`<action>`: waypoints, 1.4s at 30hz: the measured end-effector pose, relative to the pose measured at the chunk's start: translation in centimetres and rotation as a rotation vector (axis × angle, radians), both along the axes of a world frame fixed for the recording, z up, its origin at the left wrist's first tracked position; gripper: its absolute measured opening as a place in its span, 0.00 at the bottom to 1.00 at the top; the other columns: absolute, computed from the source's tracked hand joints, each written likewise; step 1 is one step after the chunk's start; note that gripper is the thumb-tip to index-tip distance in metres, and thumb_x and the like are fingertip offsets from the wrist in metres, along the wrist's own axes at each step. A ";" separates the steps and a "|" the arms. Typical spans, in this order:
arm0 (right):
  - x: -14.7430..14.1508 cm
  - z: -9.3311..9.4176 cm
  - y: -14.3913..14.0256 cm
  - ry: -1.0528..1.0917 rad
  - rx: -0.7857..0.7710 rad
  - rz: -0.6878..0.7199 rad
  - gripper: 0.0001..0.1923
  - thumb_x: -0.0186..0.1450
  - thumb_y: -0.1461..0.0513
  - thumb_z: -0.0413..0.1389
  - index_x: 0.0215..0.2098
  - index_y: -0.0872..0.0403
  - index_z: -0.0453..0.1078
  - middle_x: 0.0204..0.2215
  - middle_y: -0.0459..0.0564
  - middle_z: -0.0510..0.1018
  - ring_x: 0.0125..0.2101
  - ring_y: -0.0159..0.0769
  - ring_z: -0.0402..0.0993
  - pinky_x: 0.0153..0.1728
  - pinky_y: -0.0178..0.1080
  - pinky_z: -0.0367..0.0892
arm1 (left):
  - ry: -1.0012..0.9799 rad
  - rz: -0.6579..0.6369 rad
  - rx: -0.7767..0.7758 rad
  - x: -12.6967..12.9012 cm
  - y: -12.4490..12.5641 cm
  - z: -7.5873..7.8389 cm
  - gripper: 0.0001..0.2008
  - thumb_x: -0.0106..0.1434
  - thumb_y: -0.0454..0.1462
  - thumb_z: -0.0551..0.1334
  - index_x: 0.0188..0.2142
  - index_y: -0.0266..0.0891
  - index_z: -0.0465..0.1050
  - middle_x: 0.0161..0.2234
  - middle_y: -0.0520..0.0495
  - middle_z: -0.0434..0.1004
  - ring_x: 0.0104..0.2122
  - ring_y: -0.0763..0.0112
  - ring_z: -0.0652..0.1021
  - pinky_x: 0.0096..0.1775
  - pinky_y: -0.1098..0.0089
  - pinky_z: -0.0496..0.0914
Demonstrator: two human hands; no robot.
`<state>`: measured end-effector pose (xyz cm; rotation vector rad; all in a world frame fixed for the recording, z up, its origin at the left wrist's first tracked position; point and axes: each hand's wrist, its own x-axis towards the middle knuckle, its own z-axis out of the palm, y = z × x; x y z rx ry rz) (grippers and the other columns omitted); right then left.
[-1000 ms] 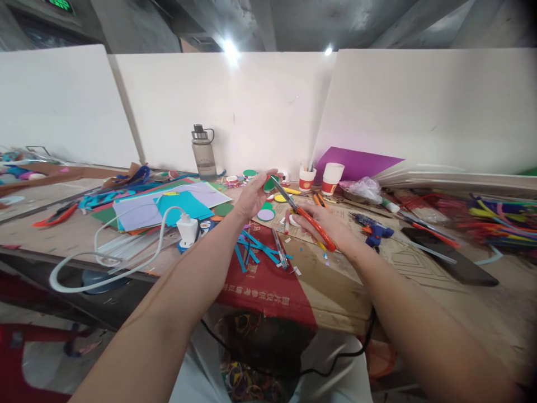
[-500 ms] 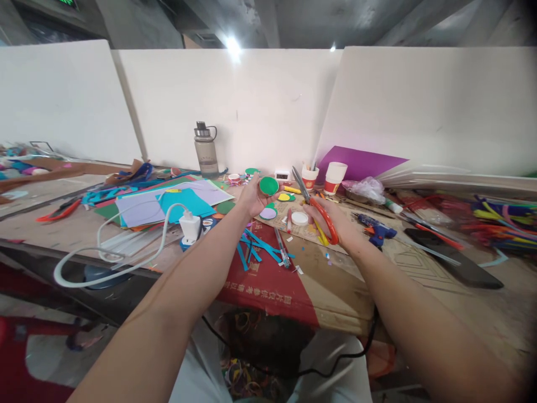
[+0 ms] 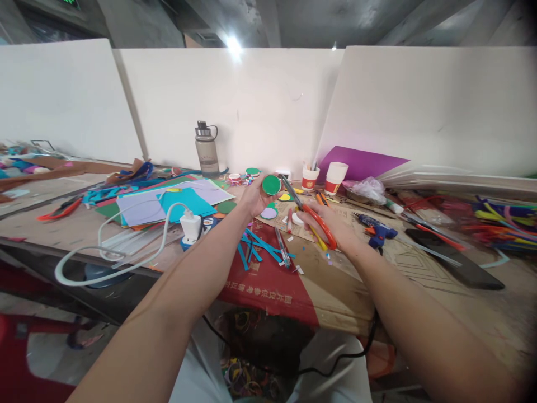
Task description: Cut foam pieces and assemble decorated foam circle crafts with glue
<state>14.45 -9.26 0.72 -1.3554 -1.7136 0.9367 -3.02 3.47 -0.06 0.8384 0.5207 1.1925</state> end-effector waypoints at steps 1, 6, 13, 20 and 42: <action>0.0 -0.1 0.0 -0.016 0.010 0.004 0.14 0.59 0.50 0.58 0.30 0.49 0.61 0.18 0.40 0.66 0.15 0.30 0.62 0.15 0.33 0.60 | 0.004 0.004 0.012 0.0 0.0 -0.1 0.14 0.68 0.41 0.55 0.43 0.36 0.76 0.36 0.43 0.82 0.39 0.65 0.81 0.41 0.65 0.77; -0.1 -0.1 0.1 -0.072 0.023 -0.001 0.12 0.61 0.51 0.56 0.30 0.50 0.63 0.18 0.40 0.65 0.17 0.30 0.64 0.17 0.33 0.64 | 0.034 -0.032 0.116 0.2 0.0 -0.3 0.13 0.68 0.38 0.53 0.41 0.36 0.76 0.38 0.42 0.82 0.40 0.66 0.80 0.42 0.64 0.77; -0.2 -1.0 0.7 0.005 -0.030 -0.032 0.09 0.61 0.53 0.56 0.35 0.49 0.65 0.18 0.40 0.66 0.15 0.31 0.64 0.14 0.32 0.60 | 0.061 -0.067 0.165 0.3 -0.3 -0.4 0.11 0.66 0.37 0.56 0.40 0.36 0.76 0.38 0.42 0.81 0.39 0.66 0.80 0.40 0.64 0.77; -0.3 -0.9 0.6 0.037 -0.008 -0.054 0.09 0.61 0.54 0.56 0.35 0.50 0.66 0.18 0.41 0.67 0.18 0.32 0.65 0.16 0.33 0.62 | 0.038 -0.079 0.124 0.1 0.1 -0.6 0.11 0.67 0.36 0.55 0.40 0.37 0.76 0.36 0.45 0.81 0.34 0.69 0.80 0.40 0.64 0.77; -1.1 0.1 -0.2 0.036 -0.031 -0.015 0.06 0.62 0.62 0.54 0.28 0.52 0.64 0.16 0.40 0.64 0.16 0.28 0.62 0.17 0.31 0.62 | 0.140 -0.054 0.445 0.7 0.2 -1.6 0.17 0.61 0.44 0.63 0.46 0.37 0.76 0.46 0.41 0.79 0.44 0.64 0.77 0.42 0.68 0.70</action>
